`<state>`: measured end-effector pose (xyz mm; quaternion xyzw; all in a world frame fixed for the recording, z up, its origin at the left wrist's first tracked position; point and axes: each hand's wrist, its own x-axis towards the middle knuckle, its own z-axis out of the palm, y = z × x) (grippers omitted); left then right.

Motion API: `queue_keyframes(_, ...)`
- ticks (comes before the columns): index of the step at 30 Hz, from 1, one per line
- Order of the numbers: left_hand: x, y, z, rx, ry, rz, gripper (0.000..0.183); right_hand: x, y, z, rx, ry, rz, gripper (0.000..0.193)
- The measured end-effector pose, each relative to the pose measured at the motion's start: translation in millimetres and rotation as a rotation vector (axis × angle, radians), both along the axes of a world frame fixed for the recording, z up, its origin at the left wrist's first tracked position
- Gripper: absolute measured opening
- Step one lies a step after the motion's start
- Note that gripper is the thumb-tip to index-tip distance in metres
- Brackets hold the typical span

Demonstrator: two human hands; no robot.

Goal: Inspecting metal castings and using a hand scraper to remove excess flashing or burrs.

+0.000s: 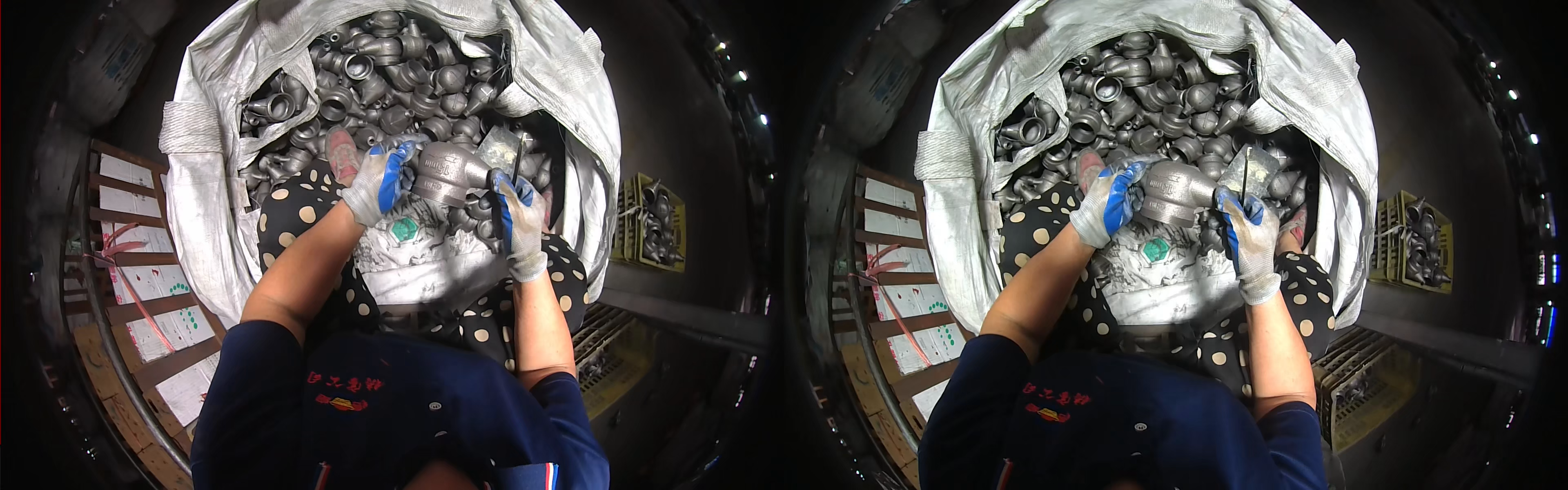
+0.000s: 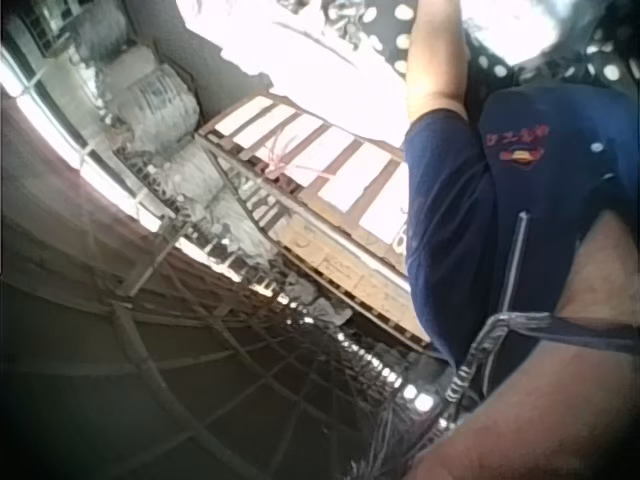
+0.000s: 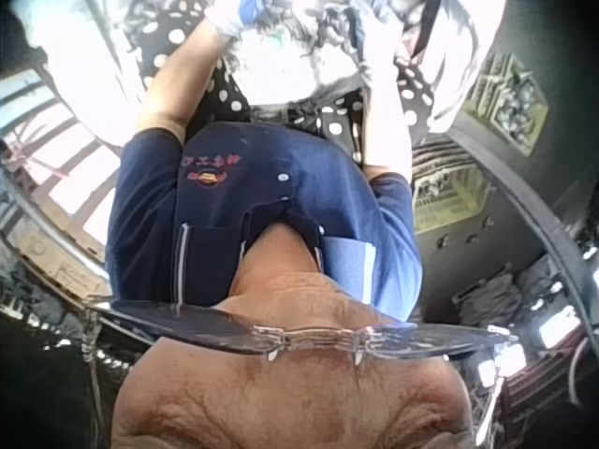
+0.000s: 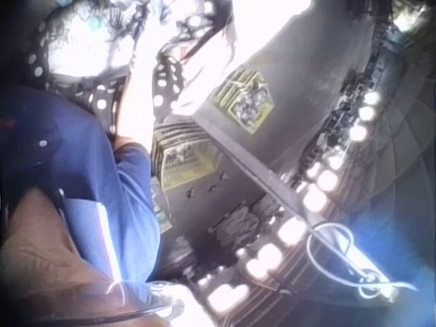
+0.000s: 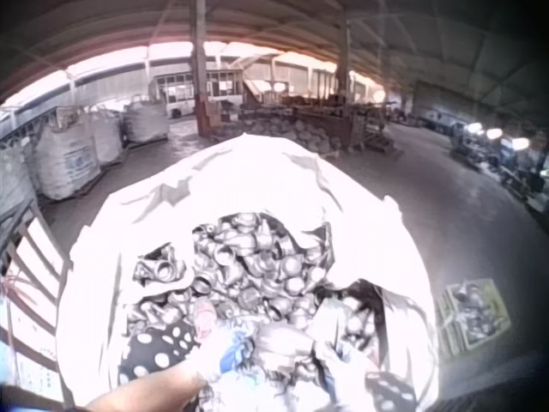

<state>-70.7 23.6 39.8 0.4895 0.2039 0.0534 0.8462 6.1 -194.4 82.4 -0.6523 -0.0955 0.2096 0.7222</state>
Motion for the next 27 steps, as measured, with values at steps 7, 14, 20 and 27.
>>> queue_keyframes(7, -4, -18, 8, 0.342, -0.117, -0.112, 0.028, 3, 0, 0, 0.029, -0.2, -0.01, 0.014)
queue_keyframes(14, -5, -14, 7, 0.727, -0.319, -0.194, 0.026, 2, 0, 2, 0.004, -0.21, 0.025, 0.014)
queue_keyframes(20, 9, -4, -20, -0.066, -0.022, -0.067, 0.026, 6, 1, 12, 0.046, -0.007, -0.02, 0.014)
queue_keyframes(27, -15, 4, 15, 1.067, -0.344, -0.011, 0.028, 4, 9, 13, 0.026, 0.278, 0.013, 0.028)
